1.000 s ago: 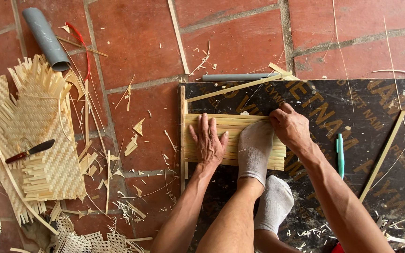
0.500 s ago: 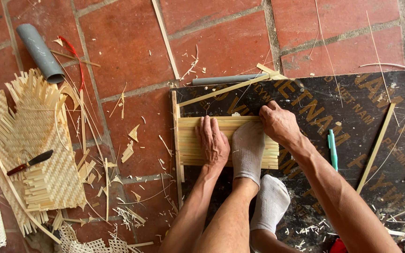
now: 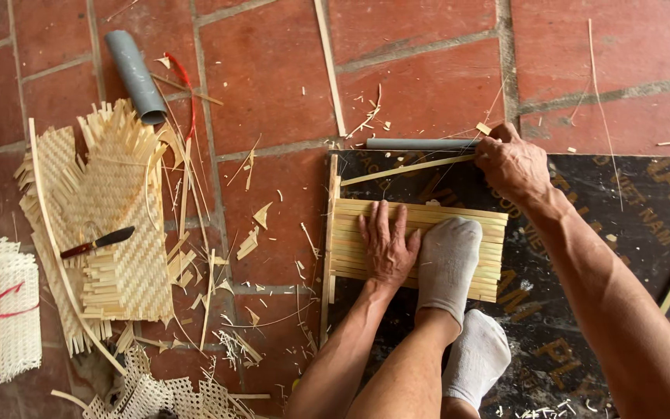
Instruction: The person sits on the floor and assembles thin bamboo strips into a flat panel on a plywood board, using a foot to hold the strips aligned while placing each new strip by hand. They occasionally mark a strip with a teal marker and reach into a pile of strips to select the next piece.
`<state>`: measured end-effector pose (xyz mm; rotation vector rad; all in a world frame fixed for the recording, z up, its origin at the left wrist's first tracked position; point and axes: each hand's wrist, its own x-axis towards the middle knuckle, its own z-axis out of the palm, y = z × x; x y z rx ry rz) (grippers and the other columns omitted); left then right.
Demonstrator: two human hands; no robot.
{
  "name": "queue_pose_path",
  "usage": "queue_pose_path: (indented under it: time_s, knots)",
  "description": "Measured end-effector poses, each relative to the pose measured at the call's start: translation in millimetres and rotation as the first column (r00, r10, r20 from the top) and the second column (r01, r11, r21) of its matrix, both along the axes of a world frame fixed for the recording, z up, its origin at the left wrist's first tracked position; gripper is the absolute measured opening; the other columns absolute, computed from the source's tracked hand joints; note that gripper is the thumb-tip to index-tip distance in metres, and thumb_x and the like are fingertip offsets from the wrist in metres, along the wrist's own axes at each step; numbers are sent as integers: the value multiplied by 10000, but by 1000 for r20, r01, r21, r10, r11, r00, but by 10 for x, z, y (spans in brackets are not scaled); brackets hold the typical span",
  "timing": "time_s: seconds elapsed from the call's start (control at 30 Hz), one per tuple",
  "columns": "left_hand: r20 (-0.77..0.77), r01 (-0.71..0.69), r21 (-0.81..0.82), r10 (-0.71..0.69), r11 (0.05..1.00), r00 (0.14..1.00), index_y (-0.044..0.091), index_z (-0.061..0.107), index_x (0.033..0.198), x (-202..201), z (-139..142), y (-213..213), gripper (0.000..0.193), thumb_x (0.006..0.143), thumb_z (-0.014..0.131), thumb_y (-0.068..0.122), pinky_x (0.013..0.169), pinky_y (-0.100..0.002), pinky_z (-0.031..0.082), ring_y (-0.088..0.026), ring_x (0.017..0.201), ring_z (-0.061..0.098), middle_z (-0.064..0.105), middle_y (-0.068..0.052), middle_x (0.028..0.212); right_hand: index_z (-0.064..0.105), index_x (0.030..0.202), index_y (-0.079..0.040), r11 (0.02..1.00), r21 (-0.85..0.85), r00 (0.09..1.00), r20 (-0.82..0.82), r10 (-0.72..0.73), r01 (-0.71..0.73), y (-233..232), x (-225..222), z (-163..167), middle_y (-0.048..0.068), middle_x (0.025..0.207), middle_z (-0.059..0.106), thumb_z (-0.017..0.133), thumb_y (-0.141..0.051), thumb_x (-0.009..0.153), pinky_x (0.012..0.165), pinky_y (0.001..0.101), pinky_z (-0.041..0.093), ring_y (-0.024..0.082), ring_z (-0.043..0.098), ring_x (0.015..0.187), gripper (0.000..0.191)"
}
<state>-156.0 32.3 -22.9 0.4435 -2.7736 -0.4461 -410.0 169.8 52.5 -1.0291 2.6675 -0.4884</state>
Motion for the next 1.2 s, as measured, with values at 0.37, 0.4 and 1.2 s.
queue_pose_path:
  time_s: [0.37, 0.4, 1.2]
  knots:
    - [-10, -11, 11, 11, 1000, 1000, 53, 506, 1496, -10, -7, -34, 624, 991, 674, 379, 1246, -703, 197, -456, 1512, 343, 374, -274, 1575, 682, 1117, -166, 953, 160, 931, -223, 287, -256, 18, -125, -147, 55, 1147, 689, 578, -154, 959, 737, 381, 612, 241, 723, 971, 189]
    - [-6, -8, 26, 8, 1000, 1000, 56, 494, 1502, -5, -11, -40, 631, 991, 674, 381, 1252, -699, 198, -461, 1517, 340, 374, -276, 1581, 678, 1124, -169, 956, 113, 905, -307, 293, -271, 6, -144, -167, 46, 1116, 695, 564, -152, 998, 751, 376, 609, 229, 724, 960, 170]
    - [3, -2, 63, 1, 998, 1000, 81, 450, 1534, -17, -72, -78, 652, 999, 654, 394, 1267, -698, 187, -462, 1529, 342, 367, -278, 1598, 709, 1274, -361, 967, -80, 970, -21, 242, -243, 450, 368, -369, -36, 918, 667, 638, -224, 977, 558, 365, 539, 216, 674, 725, 335]
